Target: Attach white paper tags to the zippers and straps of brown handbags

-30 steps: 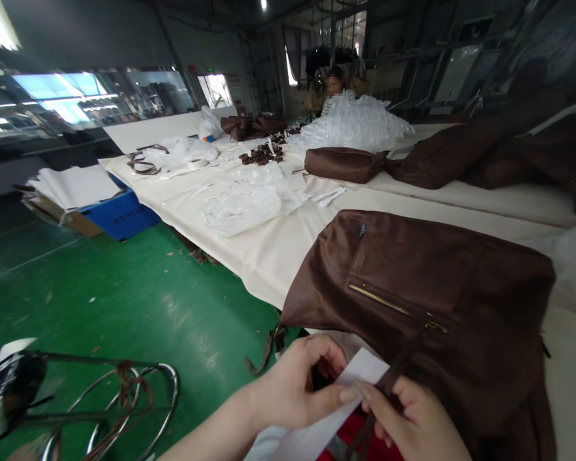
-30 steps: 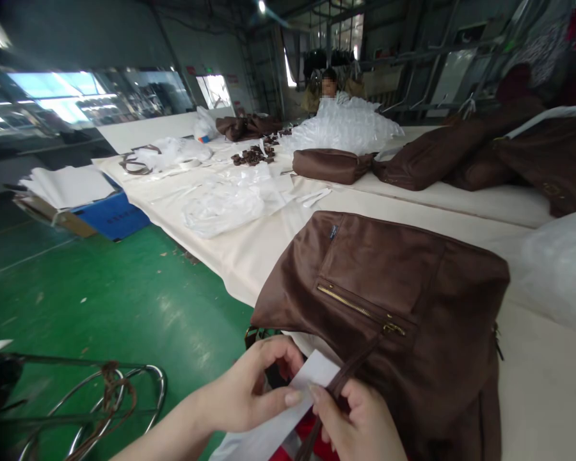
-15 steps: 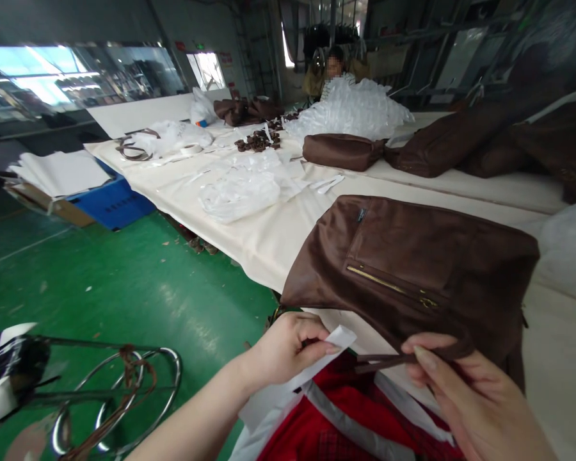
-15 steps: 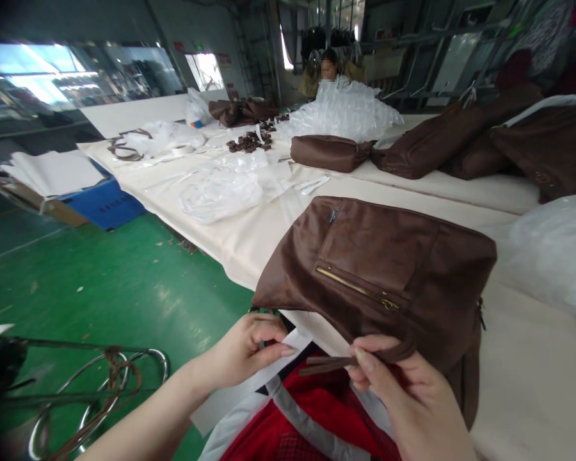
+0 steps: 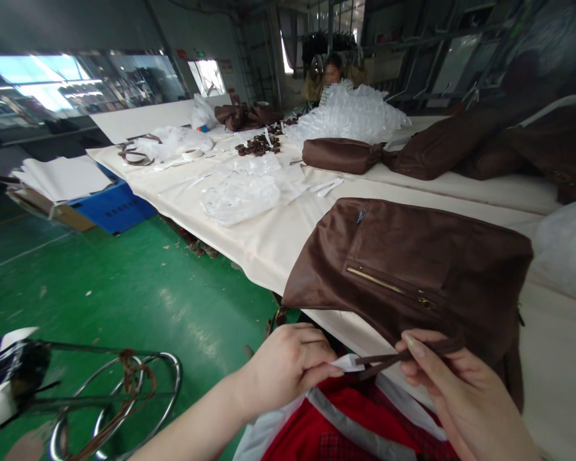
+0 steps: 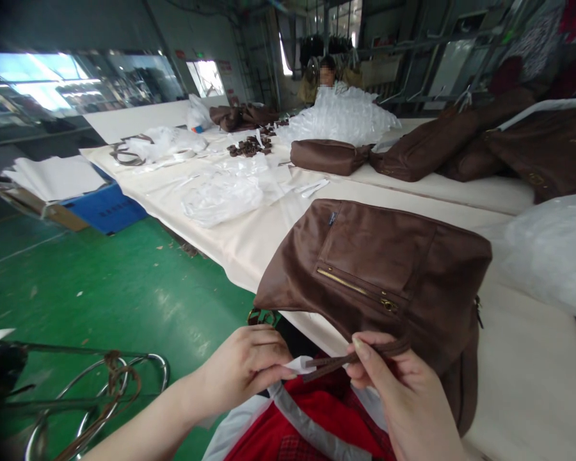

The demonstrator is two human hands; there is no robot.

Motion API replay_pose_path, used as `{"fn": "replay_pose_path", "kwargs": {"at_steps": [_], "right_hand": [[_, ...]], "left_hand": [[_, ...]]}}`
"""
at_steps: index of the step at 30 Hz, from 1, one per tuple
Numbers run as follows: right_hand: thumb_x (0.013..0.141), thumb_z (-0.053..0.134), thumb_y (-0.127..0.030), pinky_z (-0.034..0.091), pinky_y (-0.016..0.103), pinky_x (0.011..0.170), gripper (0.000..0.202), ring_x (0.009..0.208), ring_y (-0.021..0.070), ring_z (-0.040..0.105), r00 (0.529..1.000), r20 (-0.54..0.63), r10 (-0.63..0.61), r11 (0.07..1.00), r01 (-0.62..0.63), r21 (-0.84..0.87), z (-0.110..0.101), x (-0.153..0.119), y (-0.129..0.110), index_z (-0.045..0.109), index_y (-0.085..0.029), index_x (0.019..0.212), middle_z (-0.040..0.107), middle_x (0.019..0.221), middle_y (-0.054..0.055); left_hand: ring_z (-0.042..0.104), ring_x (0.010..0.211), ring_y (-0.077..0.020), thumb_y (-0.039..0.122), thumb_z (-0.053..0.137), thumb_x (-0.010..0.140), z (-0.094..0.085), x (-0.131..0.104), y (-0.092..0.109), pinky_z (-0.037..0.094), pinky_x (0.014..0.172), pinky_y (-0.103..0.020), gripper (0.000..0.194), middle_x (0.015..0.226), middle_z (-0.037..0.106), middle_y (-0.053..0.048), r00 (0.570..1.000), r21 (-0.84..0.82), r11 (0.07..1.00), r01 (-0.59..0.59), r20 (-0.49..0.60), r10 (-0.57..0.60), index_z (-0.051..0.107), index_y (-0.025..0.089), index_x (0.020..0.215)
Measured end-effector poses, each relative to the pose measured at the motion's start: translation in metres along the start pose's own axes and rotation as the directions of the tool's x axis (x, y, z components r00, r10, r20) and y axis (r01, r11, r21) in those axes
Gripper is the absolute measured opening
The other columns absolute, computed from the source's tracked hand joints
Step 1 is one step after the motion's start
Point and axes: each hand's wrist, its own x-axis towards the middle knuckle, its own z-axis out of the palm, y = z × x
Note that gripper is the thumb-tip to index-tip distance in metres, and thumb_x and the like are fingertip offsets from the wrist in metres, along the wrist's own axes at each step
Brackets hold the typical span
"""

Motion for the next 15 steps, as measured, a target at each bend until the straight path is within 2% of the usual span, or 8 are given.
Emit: {"fn": "replay_pose_path", "kwargs": {"at_steps": [4,7,11,15], "right_hand": [[0.059,0.088,-0.046,0.058,0.023,0.055,0.045,0.06,0.0164,0.067,1.0,0.01,-0.004,1.0,0.004,-0.007,0.0,0.001,0.001,0.074,-0.018,0.091,0.075,0.084,0.008],[0.063,0.085,-0.048,0.059,0.023,0.06,0.045,0.064,0.0175,0.069,0.999,0.011,-0.032,0.996,0.032,-0.086,-0.002,0.002,0.003,0.074,-0.018,0.094,0.075,0.085,0.007],[0.066,0.082,-0.05,0.061,0.025,0.066,0.047,0.071,0.021,0.072,0.996,-0.001,-0.086,0.976,0.084,-0.203,-0.005,0.002,0.006,0.072,-0.018,0.099,0.076,0.085,0.008],[0.066,0.082,-0.05,0.061,0.025,0.068,0.044,0.076,0.0233,0.073,0.992,0.032,-0.124,0.964,0.128,-0.235,-0.005,-0.005,0.007,0.071,-0.019,0.097,0.075,0.083,0.006]], "left_hand": [[0.057,0.079,-0.0149,0.03,0.048,0.098,0.001,-0.003,0.005,0.043,0.075,-0.026,0.023,0.084,0.065,-0.005,0.999,0.038,0.999,-0.028,-0.015,0.029,0.065,0.016,0.091],[0.056,0.08,-0.0151,0.029,0.048,0.098,0.0,-0.005,0.009,0.043,0.075,-0.026,0.021,0.085,0.065,-0.005,0.999,0.07,0.997,-0.034,-0.034,0.037,0.064,0.016,0.094],[0.055,0.077,-0.0153,0.032,0.047,0.098,-0.001,-0.005,0.013,0.042,0.071,-0.026,0.024,0.082,0.064,-0.005,1.0,0.106,0.994,-0.009,-0.011,0.01,0.063,0.017,0.088],[0.057,0.074,-0.015,0.034,0.047,0.098,0.001,-0.002,0.011,0.042,0.069,-0.025,0.028,0.077,0.064,-0.004,1.0,0.135,0.991,0.024,0.002,-0.024,0.064,0.017,0.084]]}}
